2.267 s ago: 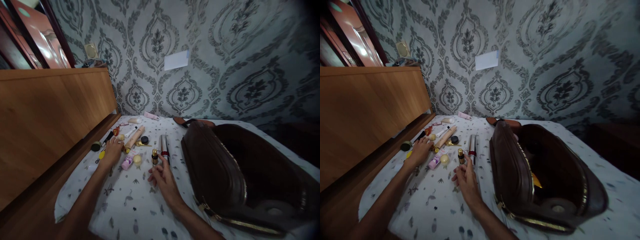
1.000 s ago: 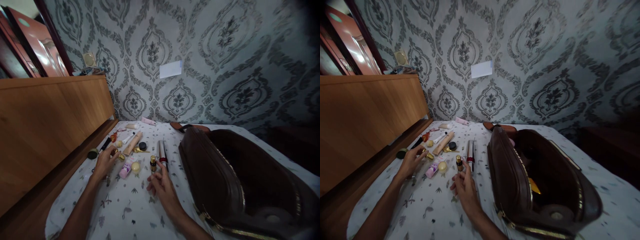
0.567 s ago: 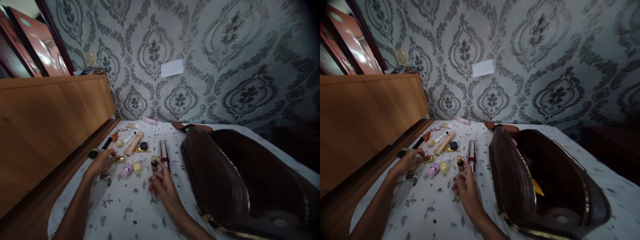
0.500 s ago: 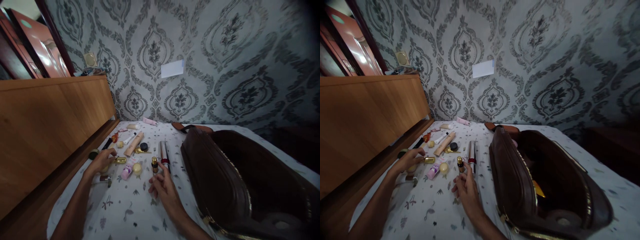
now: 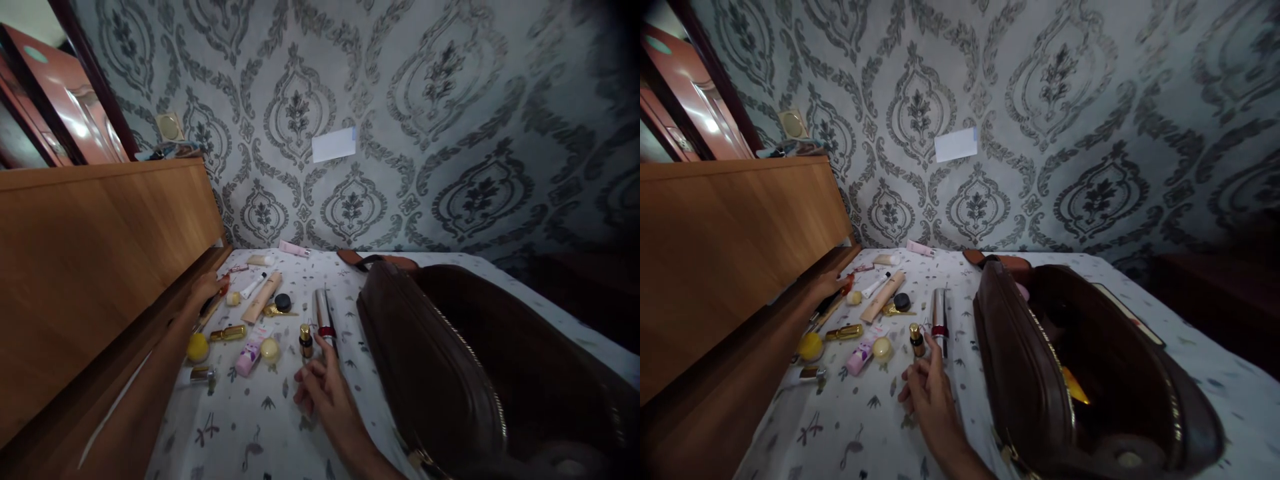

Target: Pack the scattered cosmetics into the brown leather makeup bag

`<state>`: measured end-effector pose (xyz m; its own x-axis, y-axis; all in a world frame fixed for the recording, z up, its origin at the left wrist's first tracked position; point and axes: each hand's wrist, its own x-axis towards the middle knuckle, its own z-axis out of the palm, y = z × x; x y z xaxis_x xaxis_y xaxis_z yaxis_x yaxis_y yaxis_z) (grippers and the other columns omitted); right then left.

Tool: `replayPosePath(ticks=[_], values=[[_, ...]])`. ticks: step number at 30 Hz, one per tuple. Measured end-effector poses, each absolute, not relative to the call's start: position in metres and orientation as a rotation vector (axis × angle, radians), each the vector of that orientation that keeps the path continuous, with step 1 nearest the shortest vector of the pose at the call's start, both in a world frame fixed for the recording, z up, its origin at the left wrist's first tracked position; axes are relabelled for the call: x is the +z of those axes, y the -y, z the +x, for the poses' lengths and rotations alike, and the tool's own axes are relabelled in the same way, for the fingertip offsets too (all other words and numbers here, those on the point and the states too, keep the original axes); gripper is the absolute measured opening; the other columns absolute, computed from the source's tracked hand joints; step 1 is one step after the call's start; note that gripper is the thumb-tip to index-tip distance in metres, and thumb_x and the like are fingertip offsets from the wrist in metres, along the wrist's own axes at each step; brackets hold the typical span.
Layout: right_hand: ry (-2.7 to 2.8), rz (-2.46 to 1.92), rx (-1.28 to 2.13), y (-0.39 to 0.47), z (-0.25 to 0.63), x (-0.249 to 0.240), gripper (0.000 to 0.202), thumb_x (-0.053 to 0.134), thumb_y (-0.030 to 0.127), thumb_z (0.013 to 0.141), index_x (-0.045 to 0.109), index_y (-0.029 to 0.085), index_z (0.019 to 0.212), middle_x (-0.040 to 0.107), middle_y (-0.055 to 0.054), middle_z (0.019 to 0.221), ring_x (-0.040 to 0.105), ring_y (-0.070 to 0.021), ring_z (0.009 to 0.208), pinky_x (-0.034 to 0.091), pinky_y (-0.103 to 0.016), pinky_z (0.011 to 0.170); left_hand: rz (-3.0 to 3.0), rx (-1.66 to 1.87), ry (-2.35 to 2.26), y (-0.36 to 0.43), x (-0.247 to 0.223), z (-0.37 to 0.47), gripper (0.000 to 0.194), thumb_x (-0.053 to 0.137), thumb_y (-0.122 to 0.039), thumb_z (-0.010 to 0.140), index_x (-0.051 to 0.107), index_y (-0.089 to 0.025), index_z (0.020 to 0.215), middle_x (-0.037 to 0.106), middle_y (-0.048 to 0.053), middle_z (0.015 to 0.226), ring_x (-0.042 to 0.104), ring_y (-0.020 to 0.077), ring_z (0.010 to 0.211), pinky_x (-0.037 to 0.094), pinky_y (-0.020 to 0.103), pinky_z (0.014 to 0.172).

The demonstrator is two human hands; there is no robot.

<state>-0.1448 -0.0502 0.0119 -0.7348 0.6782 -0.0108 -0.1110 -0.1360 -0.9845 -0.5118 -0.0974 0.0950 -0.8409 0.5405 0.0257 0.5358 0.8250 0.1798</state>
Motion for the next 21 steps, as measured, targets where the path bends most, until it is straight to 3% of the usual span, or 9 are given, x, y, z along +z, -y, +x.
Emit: replayPosePath(ticks=[6, 11, 21], values=[[1.594, -0.654, 1.915, 0.051, -0.143, 0.017, 0.082, 0.055, 0.057, 0.084, 0.016, 0.023, 0.147, 0.06, 0.0, 0.08, 0.061, -0.016, 0.058, 0.041, -0.025, 0.047, 0.768, 0.242, -2.997, 0.082, 0.085, -0.506, 0.043, 0.065, -0.047, 0.078, 0.062, -0.016, 0.107, 0.065, 0.016, 0.122, 0.061, 0.032, 0.113, 0.046, 0.033, 0.078], [1.577, -0.659, 1.932, 0.051, -0.141, 0.023, 0.085, 0.057, 0.058, 0.082, 0.017, 0.022, 0.147, 0.06, 0.0, 0.079, 0.061, -0.0154, 0.058, 0.042, -0.024, 0.048, 0.653, 0.354, -2.96, 0.08, 0.085, -0.506, 0.036, 0.062, -0.042, 0.088, 0.061, -0.015, 0.113, 0.063, 0.01, 0.119, 0.061, 0.0246, 0.11, 0.048, 0.045, 0.093], [1.547, -0.659, 1.935, 0.052, -0.146, 0.012, 0.086, 0.058, 0.056, 0.082, 0.014, 0.025, 0.149, 0.06, 0.0, 0.081, 0.06, -0.0144, 0.057, 0.042, -0.024, 0.047, 0.544, 1.124, -2.458, 0.087, 0.093, -0.507, 0.034, 0.059, -0.035, 0.092, 0.058, -0.015, 0.119, 0.062, 0.008, 0.118, 0.063, 0.0211, 0.1, 0.056, 0.042, 0.084]])
